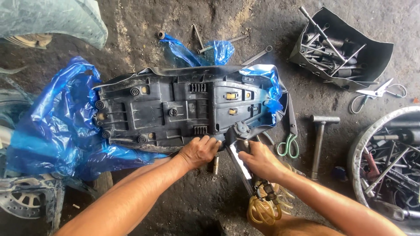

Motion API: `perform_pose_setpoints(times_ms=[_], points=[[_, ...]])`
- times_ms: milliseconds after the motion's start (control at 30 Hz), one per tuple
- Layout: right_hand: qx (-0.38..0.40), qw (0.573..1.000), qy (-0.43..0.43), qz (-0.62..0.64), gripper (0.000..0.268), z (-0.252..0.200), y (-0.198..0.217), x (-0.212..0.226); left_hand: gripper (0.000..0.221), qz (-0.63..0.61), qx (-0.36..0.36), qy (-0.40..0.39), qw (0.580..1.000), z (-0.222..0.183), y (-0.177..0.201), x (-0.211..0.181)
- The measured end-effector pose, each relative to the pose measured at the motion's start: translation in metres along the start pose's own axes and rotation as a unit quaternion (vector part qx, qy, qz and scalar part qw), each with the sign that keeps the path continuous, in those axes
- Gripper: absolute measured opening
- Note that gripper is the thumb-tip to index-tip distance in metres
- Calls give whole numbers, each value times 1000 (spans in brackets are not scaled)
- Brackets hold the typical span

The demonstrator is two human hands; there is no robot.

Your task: Replacing the cover of a motorcycle seat using a pneumatic staple gun.

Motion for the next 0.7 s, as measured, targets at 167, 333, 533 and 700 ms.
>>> perform_pose_setpoints(times_ms=[167, 333, 533, 700], points=[[12, 1000, 7, 2, 36, 9, -5, 1, 23, -10, -1, 1, 1000, -1, 3, 1], [21, 1000, 2, -21, 41, 17, -15, -11, 28, -16, -5, -6, 1000, -1, 3, -1], [-9, 1000, 17, -18, 41, 7, -13, -4, 50, -15, -28, 21, 999, -4, 26, 8], [-6, 1000, -2, 23, 35, 1, -9, -2, 17, -186, -35, -42, 981, -25, 54, 29]])
Point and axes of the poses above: each hand's wrist, its own z-axis towards the middle knuckle, its own y-axis out of the back of the hand, x = y × z, the point moved 2 cm from there along z, towards the middle knuckle, and after that the axes turned 4 degrees about -z, right-handed, at the moved point
